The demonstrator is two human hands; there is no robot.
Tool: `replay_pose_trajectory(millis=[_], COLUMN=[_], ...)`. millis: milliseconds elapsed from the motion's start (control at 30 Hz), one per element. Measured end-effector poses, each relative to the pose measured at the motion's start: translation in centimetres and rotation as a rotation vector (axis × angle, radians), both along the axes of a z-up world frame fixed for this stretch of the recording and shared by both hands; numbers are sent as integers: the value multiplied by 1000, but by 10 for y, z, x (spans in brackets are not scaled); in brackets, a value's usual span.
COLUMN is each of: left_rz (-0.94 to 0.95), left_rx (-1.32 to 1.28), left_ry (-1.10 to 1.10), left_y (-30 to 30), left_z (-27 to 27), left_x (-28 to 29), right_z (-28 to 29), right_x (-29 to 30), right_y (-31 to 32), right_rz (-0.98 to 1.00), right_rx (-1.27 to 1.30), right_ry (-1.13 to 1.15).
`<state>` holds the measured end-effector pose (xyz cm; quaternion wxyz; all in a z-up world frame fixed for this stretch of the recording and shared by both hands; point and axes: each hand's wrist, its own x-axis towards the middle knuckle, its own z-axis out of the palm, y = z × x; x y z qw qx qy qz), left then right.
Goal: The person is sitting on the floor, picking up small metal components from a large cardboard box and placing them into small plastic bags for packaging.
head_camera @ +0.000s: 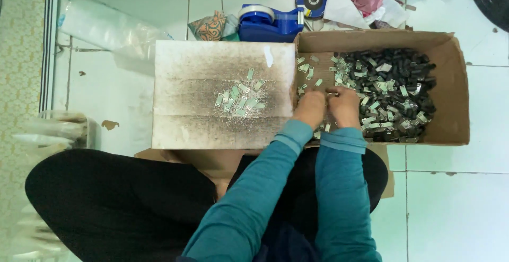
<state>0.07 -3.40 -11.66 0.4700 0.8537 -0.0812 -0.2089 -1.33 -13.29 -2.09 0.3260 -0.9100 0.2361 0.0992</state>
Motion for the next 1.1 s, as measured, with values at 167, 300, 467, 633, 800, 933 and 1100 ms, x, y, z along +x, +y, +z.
replay_pose_trajectory(millis=[167,300,467,633,800,933,1100], left_rz=[-27,59,-43,-8,253,289,353], left_rx=[393,752,691,483,-19,-122,-453], left_ry=[-80,-186,-150,-65,194,123,-1], left_y=[22,-18,-40,-29,27,22,57], left_z=[99,28,-51,-27,126,93,160], left_x=[-8,-22,-13,-7,-14,-6,-22], right_z=[-73,-56,-143,-108,13,31,83], right_x=[14,8,24,20,6,3,-11], right_y=[-17,-6,-38,-24,37,28,34], right_rz=[78,75,101,62,-219,-318,-392], right_rx=[-106,-73,2,129,477,603,868], right_ry=[117,187,212,229,67,-95,-242])
